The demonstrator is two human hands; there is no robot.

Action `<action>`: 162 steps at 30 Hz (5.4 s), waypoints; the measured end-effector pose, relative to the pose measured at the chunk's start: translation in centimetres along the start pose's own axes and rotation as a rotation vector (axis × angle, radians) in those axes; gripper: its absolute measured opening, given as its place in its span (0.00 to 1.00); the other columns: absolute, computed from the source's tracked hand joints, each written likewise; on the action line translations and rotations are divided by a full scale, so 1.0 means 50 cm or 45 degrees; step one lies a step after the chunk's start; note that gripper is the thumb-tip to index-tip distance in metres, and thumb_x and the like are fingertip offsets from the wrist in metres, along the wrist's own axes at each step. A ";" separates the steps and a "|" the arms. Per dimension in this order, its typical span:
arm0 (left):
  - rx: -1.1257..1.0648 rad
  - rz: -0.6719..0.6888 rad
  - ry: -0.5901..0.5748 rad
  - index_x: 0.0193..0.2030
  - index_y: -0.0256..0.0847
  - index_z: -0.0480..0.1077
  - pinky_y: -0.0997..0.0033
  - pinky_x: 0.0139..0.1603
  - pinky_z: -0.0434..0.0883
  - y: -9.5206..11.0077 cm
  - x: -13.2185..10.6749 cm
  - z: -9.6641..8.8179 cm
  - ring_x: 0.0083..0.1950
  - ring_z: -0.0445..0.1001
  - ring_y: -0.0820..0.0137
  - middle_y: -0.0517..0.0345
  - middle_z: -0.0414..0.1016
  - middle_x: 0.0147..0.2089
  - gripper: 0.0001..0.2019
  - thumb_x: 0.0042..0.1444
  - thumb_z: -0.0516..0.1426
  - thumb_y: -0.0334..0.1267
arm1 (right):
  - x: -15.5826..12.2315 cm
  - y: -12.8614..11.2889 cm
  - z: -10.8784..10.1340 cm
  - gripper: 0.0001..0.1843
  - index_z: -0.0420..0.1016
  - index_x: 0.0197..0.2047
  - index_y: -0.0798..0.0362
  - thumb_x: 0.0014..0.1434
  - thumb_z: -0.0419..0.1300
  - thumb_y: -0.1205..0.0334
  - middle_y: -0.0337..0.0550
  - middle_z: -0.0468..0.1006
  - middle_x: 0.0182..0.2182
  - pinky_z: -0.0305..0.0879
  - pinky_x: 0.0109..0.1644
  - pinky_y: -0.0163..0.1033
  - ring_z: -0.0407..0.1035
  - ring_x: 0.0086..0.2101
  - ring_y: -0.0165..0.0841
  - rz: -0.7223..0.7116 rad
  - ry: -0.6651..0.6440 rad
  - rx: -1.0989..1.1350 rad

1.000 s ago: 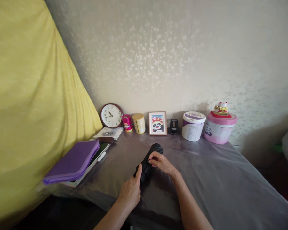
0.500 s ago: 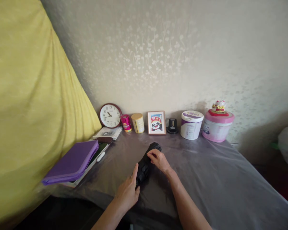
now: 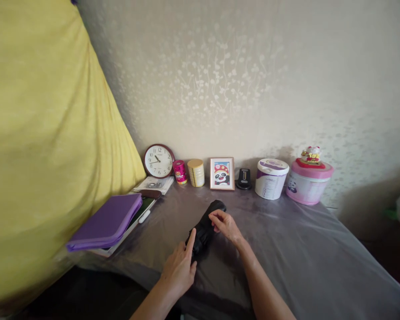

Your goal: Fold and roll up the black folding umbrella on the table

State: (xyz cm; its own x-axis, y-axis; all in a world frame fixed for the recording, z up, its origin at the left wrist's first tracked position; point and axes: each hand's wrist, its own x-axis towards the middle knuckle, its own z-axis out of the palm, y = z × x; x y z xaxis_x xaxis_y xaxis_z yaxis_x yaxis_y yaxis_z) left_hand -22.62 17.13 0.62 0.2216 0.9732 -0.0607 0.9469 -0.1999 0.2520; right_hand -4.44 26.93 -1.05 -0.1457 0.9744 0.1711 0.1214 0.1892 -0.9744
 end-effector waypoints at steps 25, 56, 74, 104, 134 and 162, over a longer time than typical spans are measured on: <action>0.005 0.082 -0.028 0.65 0.49 0.33 0.67 0.48 0.62 -0.005 0.000 -0.006 0.48 0.65 0.64 0.52 0.64 0.48 0.35 0.53 0.47 0.38 | -0.003 0.004 0.018 0.16 0.72 0.42 0.53 0.52 0.55 0.54 0.34 0.66 0.23 0.61 0.21 0.30 0.60 0.19 0.22 -0.022 -0.128 -0.111; 0.067 0.087 -0.027 0.66 0.43 0.34 0.68 0.49 0.61 -0.002 0.000 -0.002 0.49 0.65 0.65 0.50 0.64 0.49 0.34 0.54 0.46 0.38 | -0.002 0.016 0.033 0.12 0.73 0.41 0.51 0.55 0.53 0.59 0.38 0.71 0.27 0.63 0.30 0.32 0.64 0.24 0.27 -0.316 0.020 -0.506; 0.094 0.070 -0.031 0.65 0.48 0.33 0.67 0.48 0.62 -0.001 0.003 0.000 0.48 0.65 0.64 0.50 0.64 0.49 0.34 0.55 0.47 0.38 | -0.004 0.012 0.030 0.07 0.64 0.30 0.52 0.52 0.53 0.57 0.32 0.63 0.22 0.60 0.22 0.28 0.58 0.20 0.23 -0.075 -0.068 -0.039; -0.054 -0.020 -0.034 0.65 0.51 0.36 0.70 0.43 0.64 -0.013 0.022 -0.002 0.43 0.70 0.67 0.54 0.68 0.46 0.35 0.52 0.47 0.32 | -0.003 0.001 -0.028 0.24 0.67 0.15 0.54 0.54 0.50 0.47 0.34 0.62 0.13 0.51 0.25 0.31 0.55 0.19 0.25 -0.052 0.202 -0.491; 0.076 -0.178 0.057 0.64 0.56 0.31 0.61 0.44 0.62 -0.026 0.045 -0.002 0.49 0.67 0.59 0.47 0.63 0.49 0.41 0.48 0.46 0.24 | -0.067 -0.020 -0.066 0.23 0.69 0.25 0.55 0.51 0.52 0.42 0.33 0.63 0.16 0.55 0.19 0.31 0.60 0.16 0.25 0.136 -0.022 -0.202; -1.059 -0.026 -0.296 0.50 0.41 0.60 0.75 0.21 0.64 -0.038 0.016 -0.055 0.17 0.60 0.77 0.68 0.59 0.20 0.20 0.51 0.49 0.46 | -0.132 -0.023 -0.128 0.26 0.72 0.25 0.56 0.44 0.57 0.39 0.34 0.64 0.15 0.55 0.20 0.32 0.58 0.16 0.26 0.128 0.448 0.038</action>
State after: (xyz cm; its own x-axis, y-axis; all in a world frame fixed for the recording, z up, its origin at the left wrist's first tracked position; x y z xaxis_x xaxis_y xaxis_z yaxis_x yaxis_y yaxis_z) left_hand -24.91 18.59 2.75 0.3343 0.9097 -0.2463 0.4931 0.0538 0.8683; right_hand 2.69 21.05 -0.14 0.2129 0.9710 0.1090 0.0886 0.0920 -0.9918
